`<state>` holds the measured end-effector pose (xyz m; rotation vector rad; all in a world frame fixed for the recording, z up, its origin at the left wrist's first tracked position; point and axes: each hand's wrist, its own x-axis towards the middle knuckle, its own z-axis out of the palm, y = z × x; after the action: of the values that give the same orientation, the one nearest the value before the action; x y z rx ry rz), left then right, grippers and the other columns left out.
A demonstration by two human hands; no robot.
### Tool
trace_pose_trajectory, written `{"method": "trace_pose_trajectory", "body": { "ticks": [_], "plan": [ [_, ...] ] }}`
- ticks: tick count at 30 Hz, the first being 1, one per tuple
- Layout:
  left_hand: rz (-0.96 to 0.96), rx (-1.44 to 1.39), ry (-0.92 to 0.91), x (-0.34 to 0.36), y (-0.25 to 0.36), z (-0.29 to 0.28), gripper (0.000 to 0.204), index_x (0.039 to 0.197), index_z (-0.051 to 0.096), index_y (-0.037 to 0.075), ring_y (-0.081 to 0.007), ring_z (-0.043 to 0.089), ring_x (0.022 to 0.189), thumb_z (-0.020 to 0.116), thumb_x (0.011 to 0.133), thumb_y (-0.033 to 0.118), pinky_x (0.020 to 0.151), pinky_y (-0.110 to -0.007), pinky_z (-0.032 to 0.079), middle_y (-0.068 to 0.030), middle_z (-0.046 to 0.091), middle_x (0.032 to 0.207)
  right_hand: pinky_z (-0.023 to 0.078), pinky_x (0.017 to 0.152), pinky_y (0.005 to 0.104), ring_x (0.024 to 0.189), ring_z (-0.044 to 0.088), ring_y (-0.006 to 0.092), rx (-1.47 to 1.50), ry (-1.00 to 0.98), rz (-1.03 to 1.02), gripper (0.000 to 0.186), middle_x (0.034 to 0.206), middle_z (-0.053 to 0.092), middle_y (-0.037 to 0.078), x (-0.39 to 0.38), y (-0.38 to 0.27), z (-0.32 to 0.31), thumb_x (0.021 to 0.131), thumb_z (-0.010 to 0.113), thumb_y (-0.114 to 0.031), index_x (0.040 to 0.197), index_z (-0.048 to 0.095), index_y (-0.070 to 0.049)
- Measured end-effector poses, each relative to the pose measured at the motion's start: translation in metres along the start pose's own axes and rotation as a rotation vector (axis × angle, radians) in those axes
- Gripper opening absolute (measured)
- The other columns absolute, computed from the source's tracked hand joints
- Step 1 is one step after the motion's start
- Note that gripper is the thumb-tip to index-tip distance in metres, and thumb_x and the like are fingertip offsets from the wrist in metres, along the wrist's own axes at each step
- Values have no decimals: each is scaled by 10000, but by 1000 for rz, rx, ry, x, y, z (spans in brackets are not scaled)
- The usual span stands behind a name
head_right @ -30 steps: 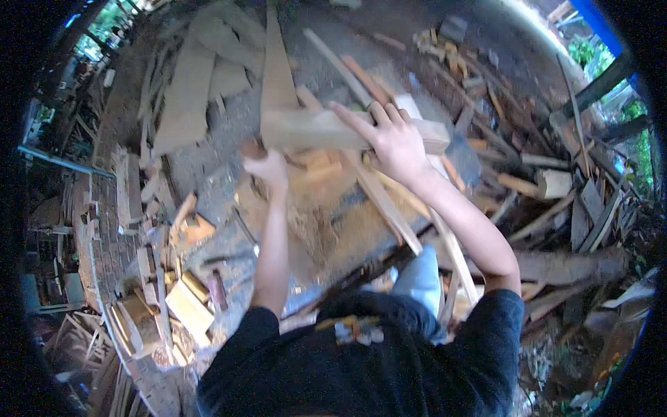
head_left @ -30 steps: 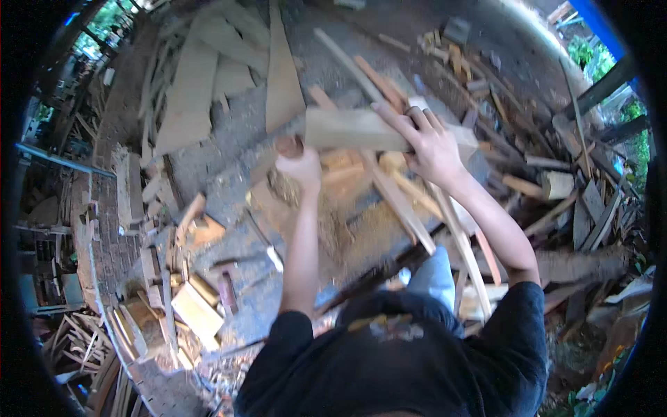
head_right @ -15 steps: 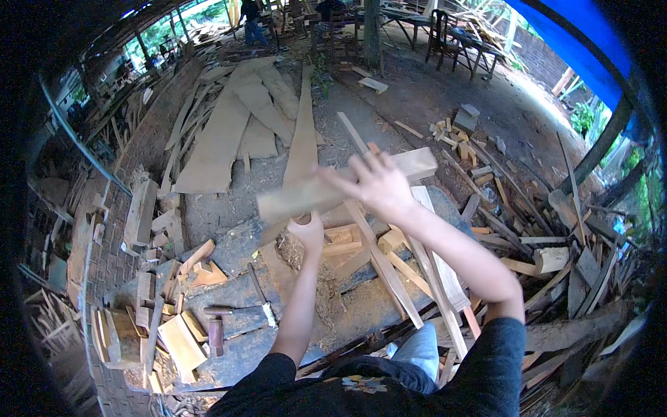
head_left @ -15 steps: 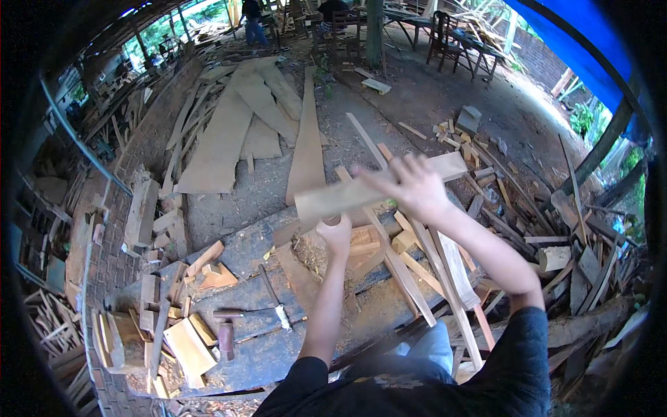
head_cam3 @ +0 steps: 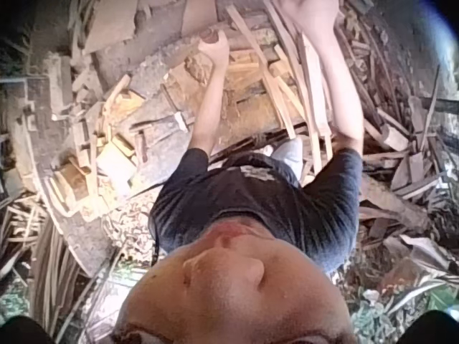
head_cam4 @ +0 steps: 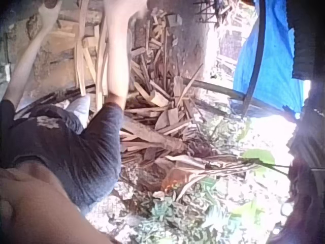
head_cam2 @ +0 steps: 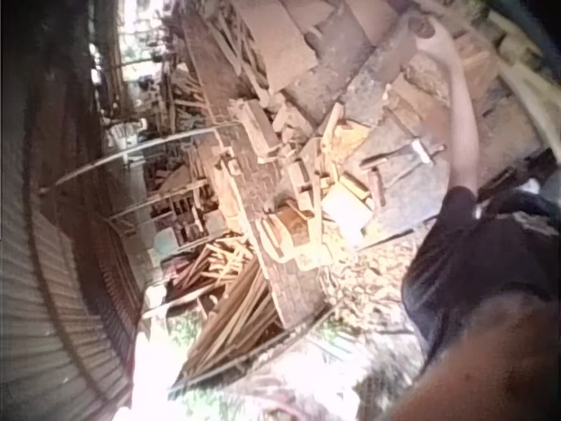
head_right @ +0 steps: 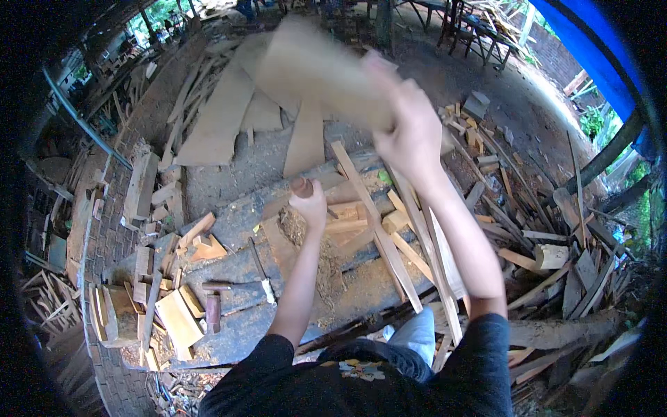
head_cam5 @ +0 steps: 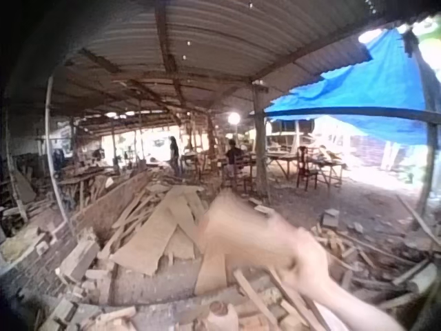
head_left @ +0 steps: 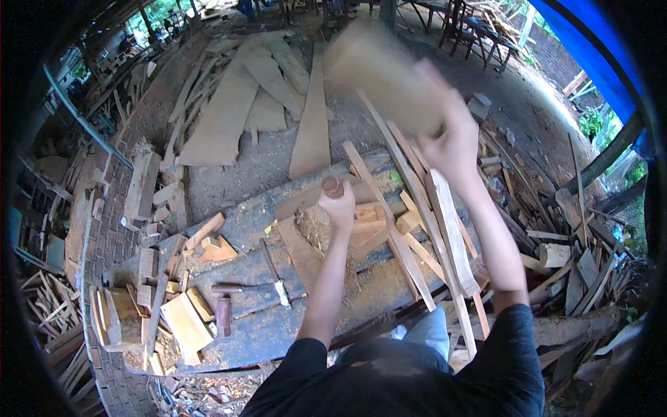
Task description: Using a chisel and a wooden block as a mallet to carve a mortise into a wooden piece.
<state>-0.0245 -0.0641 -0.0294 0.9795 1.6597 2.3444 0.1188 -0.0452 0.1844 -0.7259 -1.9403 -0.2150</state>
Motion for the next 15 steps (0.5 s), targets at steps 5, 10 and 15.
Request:
{"method": "trace_pose_trajectory", "body": {
  "ticks": [5, 10, 15],
  "plan": [
    [-4, -70, -9, 5, 17, 20, 81, 732, 546, -58, -126, 562, 631, 585, 697, 3, 572, -273, 442, -72, 598, 696, 461, 695, 320, 859, 555, 228, 27, -128, -29, 505, 931, 568, 100, -41, 13, 27, 582, 588, 3, 1068, 533, -124],
    [67, -107, 6, 13, 8, 15, 70, 738, 545, -59, -112, 545, 632, 570, 696, -9, 578, -257, 436, -57, 580, 678, 451, 600, 309, 774, 553, 214, -431, -164, -390, 551, 903, 567, 67, -7, 15, 18, 599, 614, -18, 1107, 517, -207],
    [41, -57, -44, 6, 7, 13, 62, 737, 549, -48, -100, 532, 606, 568, 690, -12, 557, -259, 427, -50, 573, 665, 477, 582, 346, 665, 592, 245, 540, 290, 150, 394, 777, 602, 90, -5, -12, 13, 597, 595, -3, 960, 580, -156]
  ]
}}
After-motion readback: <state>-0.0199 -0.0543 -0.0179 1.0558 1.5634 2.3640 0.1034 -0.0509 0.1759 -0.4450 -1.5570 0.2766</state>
